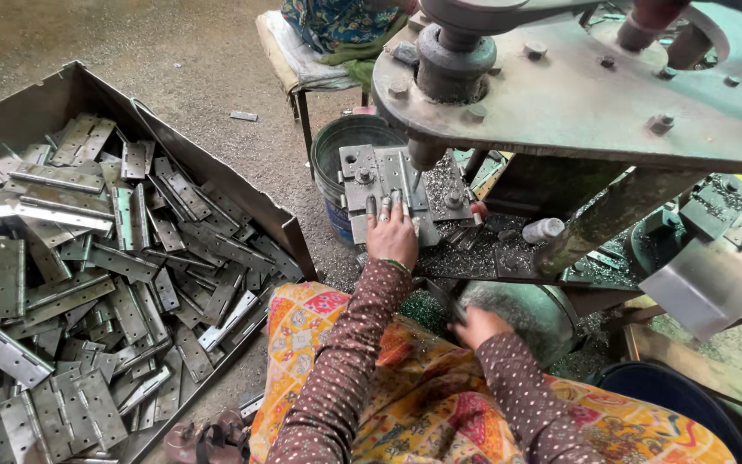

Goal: The person sits on the floor and operates a drill press to process metal hinge pieces. They pick up pieces from a metal bin, place them under the drill, and operate the machine with a lever.

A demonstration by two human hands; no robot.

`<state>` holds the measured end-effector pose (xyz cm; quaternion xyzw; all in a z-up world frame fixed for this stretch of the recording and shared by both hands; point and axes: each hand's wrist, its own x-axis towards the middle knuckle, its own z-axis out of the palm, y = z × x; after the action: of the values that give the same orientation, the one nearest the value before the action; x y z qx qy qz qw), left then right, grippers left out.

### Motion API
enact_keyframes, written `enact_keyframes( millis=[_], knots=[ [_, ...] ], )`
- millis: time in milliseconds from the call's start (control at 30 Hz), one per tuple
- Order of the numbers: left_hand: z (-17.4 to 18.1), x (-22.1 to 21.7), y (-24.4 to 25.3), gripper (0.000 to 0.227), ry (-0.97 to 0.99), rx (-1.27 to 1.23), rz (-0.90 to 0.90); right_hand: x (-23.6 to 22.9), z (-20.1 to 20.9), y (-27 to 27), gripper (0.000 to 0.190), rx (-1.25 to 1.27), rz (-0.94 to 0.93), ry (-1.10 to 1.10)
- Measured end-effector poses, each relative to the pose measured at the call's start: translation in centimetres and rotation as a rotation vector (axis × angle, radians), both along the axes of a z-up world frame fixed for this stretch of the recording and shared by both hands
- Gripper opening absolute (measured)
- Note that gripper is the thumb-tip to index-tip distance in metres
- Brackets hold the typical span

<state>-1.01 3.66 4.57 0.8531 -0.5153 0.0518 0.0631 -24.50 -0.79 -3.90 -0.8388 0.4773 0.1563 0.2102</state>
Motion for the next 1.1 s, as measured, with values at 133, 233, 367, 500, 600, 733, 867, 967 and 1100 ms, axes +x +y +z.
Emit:
enact_keyframes(
  millis=[133,233,367,500,600,733,867,967,1100],
  knots=[
    [0.5,0.9,-0.9,0.031,0.124,-0.005,0.067,0.5,1.8,0.1,0.047,-0.107,0.09,0.087],
    [0.4,1.5,-1.8,0.03,0.147,0.039,0.084,-0.1,0.8,0.6,0.044,-0.018,0.037,0.021],
    [-0.4,1.9,-1.5,0.03,0.122,0.03,0.087,-1.1,-0.8,1.5,0.035,-0.092,0.069,-0.134],
    [0.5,1.6,-2.0,0.029,0.213,0.077,0.095,-0.9,1.2,1.6,0.04,-0.026,0.089,-0.014],
    [1.6,2.1,-1.8,0.029,0.156,0.059,0.088,1.0,4.1,0.9,0.042,-0.082,0.123,0.039],
    [1.7,2.0,-1.2,0.028,0.173,0.082,0.097,1.2,4.7,1.0,0.044,-0.077,0.103,0.085],
    [1.0,2.3,-1.7,0.03,0.173,-0.003,0.077,-0.9,-0.3,1.8,0.044,0.015,0.033,-0.099],
    [0.9,3.1,-2.5,0.029,0.159,-0.028,0.084,-1.5,-4.8,1.5,0.038,-0.083,0.001,-0.038],
    [0.1,1.7,-0.9,0.028,0.148,0.047,0.065,-2.4,-7.2,2.7,0.041,-0.104,-0.011,-0.209]
  ],
)
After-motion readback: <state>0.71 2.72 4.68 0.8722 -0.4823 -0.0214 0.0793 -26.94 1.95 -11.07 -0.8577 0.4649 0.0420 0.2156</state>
